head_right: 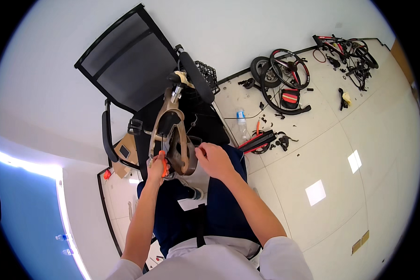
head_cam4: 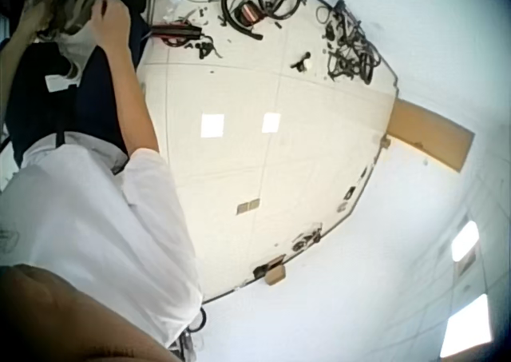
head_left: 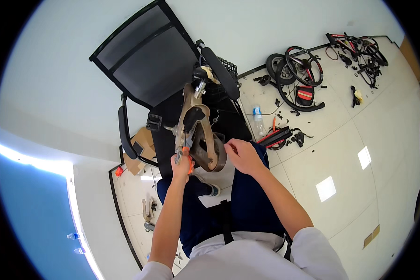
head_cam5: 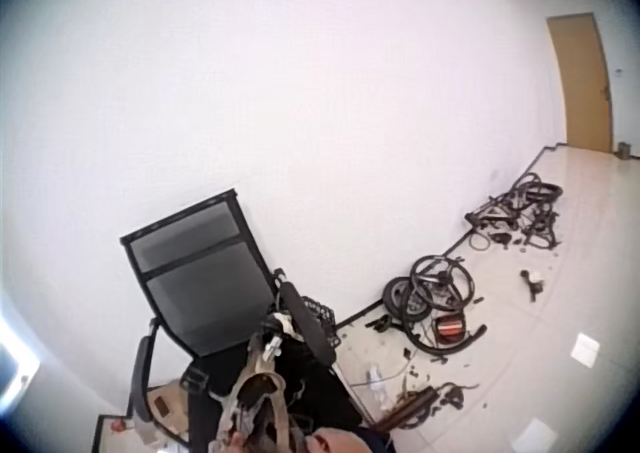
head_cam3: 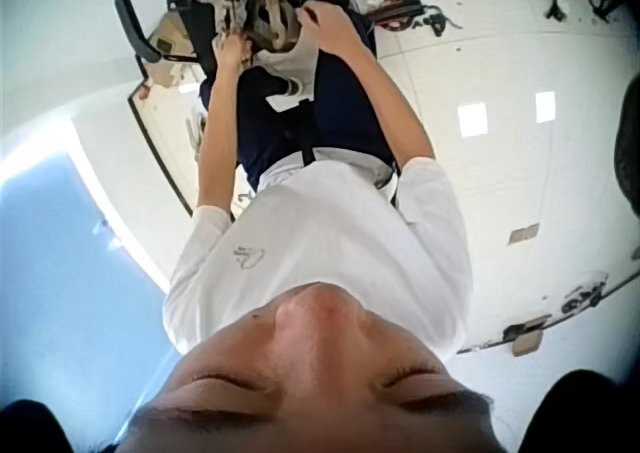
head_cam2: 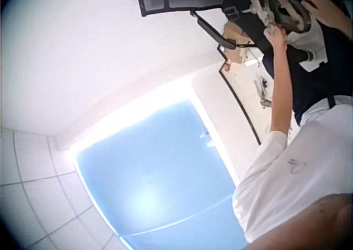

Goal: The person uses an orange screwdriver to tighten screws on a bicycle crankset resting on an office chair. They repeatedly reposition the crankset and apply torque to multiple fasteners while seated in a room with scattered bicycle components.

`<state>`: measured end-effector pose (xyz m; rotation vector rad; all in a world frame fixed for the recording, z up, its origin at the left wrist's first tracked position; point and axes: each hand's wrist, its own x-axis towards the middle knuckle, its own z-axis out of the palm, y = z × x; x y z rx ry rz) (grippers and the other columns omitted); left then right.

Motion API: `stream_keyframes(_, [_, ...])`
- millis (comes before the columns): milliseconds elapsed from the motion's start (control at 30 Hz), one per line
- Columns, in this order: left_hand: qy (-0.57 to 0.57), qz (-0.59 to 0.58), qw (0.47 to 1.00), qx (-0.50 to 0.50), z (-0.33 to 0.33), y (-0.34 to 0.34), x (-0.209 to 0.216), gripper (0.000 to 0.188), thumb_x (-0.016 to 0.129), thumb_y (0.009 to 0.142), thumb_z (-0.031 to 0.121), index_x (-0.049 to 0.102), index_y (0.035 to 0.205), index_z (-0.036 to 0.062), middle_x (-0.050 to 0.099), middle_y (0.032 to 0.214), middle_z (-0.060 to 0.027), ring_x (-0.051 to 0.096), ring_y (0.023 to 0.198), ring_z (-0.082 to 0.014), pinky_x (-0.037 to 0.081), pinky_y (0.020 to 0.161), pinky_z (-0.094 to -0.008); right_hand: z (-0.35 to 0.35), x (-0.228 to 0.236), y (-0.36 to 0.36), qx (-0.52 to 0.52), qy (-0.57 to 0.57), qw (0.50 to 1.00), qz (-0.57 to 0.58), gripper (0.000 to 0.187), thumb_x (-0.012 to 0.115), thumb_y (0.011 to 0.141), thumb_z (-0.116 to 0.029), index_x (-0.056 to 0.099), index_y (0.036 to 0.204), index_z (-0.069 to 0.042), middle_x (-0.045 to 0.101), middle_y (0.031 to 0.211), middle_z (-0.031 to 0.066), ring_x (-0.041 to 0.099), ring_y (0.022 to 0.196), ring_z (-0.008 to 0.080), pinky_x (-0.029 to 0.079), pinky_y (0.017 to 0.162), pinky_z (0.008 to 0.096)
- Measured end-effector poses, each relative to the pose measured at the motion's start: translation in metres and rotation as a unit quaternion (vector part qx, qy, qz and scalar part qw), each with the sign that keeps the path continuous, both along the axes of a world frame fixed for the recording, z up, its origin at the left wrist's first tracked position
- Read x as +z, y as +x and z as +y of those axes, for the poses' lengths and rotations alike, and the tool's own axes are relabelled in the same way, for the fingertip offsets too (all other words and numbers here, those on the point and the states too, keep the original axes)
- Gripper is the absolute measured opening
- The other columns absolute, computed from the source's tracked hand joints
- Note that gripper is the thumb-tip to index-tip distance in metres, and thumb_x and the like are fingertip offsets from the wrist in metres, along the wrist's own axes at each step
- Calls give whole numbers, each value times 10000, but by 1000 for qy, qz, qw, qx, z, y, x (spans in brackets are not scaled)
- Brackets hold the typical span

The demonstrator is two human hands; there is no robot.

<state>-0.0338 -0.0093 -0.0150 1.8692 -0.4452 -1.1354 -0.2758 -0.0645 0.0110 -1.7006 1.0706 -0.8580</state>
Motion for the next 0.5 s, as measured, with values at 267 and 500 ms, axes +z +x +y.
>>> stream_keyframes(267, [-87,536,826,154,3,26,8,407,549,922,222,496,1200,-71,605,820,-76,546,596,-146,382,429,-219,14,5,-15,-19,87,996,-23,254,572,942,-224,627,924,22,638,751,95,604,679,163,477,649,298])
stream_keyframes(500, [-43,445,890,96,-12,35,19,286,476,958,246,552,1014,-24,491,681,-15,459,509,-116,358,392,-223,14,7,13,-13,89,996,-28,649,642,885,-416,428,1354,-22,633,1124,204,667,890,327,520,809,381])
